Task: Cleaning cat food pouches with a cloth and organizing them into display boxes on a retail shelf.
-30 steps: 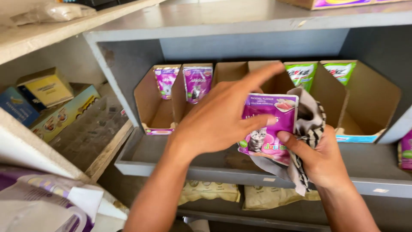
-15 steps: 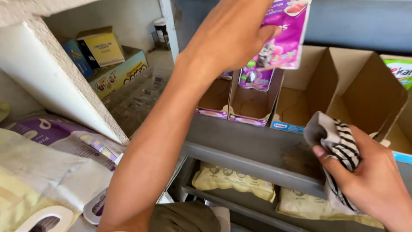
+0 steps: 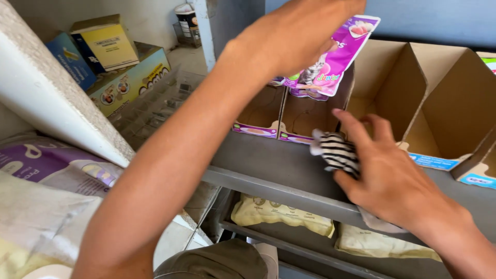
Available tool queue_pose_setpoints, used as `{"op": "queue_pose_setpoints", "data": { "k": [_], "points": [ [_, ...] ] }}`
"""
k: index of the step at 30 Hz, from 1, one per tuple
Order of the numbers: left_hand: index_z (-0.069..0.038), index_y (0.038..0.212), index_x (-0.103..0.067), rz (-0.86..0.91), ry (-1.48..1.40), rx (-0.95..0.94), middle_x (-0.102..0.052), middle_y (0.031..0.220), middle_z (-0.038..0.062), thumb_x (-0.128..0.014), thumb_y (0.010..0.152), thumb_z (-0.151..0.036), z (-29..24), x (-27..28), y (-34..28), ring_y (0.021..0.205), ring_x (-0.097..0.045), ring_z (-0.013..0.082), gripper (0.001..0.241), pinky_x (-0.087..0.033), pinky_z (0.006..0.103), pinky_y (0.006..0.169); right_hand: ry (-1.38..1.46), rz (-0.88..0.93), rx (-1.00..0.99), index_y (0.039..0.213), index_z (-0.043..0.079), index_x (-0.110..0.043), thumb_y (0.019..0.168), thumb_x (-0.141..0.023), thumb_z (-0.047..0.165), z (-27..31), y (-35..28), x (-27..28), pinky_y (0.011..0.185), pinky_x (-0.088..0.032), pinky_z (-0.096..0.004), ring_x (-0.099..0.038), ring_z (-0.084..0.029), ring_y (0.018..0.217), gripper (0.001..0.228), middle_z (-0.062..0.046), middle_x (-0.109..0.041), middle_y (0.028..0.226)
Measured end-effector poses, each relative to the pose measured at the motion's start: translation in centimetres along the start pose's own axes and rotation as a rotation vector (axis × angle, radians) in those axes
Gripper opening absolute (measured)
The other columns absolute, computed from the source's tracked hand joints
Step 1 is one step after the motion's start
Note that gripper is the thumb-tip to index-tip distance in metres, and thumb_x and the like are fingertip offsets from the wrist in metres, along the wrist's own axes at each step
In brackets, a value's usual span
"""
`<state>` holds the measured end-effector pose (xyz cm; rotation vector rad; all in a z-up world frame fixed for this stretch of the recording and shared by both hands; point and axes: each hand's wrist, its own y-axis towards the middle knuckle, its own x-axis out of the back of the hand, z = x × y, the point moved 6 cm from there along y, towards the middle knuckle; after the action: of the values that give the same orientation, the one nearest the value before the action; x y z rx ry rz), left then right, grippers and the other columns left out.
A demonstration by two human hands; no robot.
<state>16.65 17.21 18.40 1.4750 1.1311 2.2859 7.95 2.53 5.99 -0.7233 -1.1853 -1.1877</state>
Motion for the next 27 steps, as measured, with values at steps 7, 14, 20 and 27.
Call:
{"op": "queue_pose_setpoints", "data": {
  "k": [7, 14, 20, 27],
  "points": [
    [0.002, 0.107, -0.056, 0.190, -0.076, -0.027, -0.075, 0.095, 0.019, -0.075, 0.082, 0.000, 3.1, -2.3, 1.5, 0.079, -0.069, 0.0421, 0.031, -0.052, 0.0496, 0.071, -0.245, 0.273, -0.043, 0.168, 0.033, -0.012, 0.086, -0.067, 0.032, 0.8, 1.3, -1.8, 0.075, -0.063, -0.048, -0.076, -0.036, 0.081, 0.098, -0.011, -0.053, 0.128],
    [-0.010, 0.127, -0.052, 0.372, 0.011, 0.257, -0.067, 0.122, 0.014, -0.068, 0.092, -0.009, 6.8, -7.0, 1.5, 0.115, -0.060, 0.0390, 0.039, -0.049, 0.0536, 0.093, -0.252, 0.163, 0.084, 0.156, 0.011, -0.033, 0.085, -0.068, 0.033, -0.1, 1.5, -2.3, 0.081, -0.062, -0.054, -0.076, -0.045, 0.088, 0.082, -0.020, -0.049, 0.136],
    [-0.016, 0.120, -0.064, 0.532, 0.188, 0.401, -0.070, 0.110, 0.012, -0.066, 0.088, 0.001, 6.9, -10.6, 1.8, 0.108, -0.064, 0.0362, 0.037, -0.041, 0.0669, 0.102, -0.250, 0.165, 0.077, 0.156, 0.010, -0.031, 0.087, -0.065, 0.032, 0.0, 1.1, -2.4, 0.082, -0.061, -0.054, -0.075, -0.045, 0.091, 0.080, -0.020, -0.049, 0.135],
    [-0.017, 0.106, -0.072, 0.504, 0.494, 0.400, -0.074, 0.107, 0.011, -0.087, 0.074, -0.014, 8.8, -14.0, 2.9, 0.105, -0.065, 0.0283, 0.035, -0.042, 0.0542, 0.100, -0.243, 0.116, 0.051, 0.155, 0.014, -0.035, 0.087, -0.062, 0.033, -0.3, 1.0, -2.7, 0.087, -0.060, -0.053, -0.073, -0.041, 0.099, 0.076, -0.017, -0.054, 0.136]
  ]
}}
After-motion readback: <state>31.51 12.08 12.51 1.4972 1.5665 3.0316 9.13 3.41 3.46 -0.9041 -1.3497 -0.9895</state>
